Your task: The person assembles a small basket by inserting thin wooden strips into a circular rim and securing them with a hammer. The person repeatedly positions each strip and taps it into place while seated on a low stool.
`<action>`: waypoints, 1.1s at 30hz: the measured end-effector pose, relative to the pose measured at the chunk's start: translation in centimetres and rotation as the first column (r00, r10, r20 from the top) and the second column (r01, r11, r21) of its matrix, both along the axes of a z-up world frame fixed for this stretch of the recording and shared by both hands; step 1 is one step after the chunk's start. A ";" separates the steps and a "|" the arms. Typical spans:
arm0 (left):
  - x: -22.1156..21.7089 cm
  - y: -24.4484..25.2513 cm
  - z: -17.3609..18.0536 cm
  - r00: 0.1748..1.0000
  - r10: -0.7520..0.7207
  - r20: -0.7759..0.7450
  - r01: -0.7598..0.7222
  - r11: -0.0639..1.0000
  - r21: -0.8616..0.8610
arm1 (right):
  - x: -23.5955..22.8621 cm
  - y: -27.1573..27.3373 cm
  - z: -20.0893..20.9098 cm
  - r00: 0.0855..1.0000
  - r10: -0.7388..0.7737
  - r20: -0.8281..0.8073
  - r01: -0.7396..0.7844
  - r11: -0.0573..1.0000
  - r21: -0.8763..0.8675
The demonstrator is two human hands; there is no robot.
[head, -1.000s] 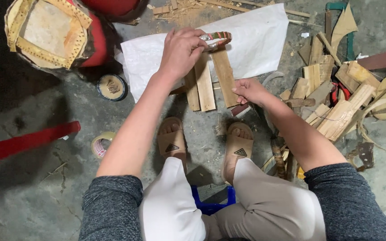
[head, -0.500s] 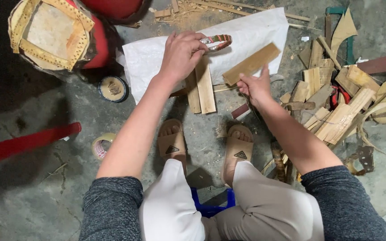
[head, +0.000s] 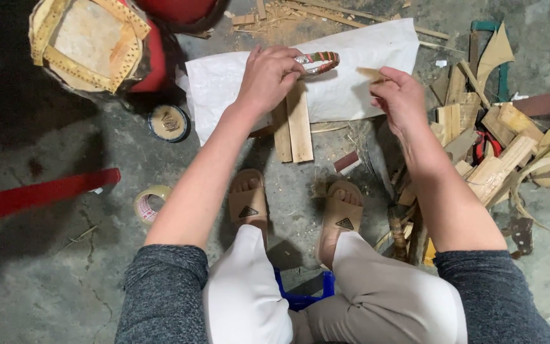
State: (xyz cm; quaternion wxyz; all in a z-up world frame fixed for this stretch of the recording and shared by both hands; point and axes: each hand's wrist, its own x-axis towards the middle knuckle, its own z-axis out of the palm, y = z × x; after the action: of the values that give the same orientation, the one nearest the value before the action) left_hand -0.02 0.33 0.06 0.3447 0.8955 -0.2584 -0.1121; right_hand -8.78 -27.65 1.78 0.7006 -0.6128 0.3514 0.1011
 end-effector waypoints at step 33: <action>0.1 -2.0 -5.4 0.997 0.037 0.066 -0.038 0.999 0.003 | -0.8 -2.1 -3.2 0.969 -0.147 0.199 0.017 0.842 0.539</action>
State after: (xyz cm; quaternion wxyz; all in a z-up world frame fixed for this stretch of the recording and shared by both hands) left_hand 0.04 -1.68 -5.38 0.3359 0.9042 -0.2525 -0.0765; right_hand -9.54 -29.75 -1.42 0.8829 -0.3860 0.2512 0.0920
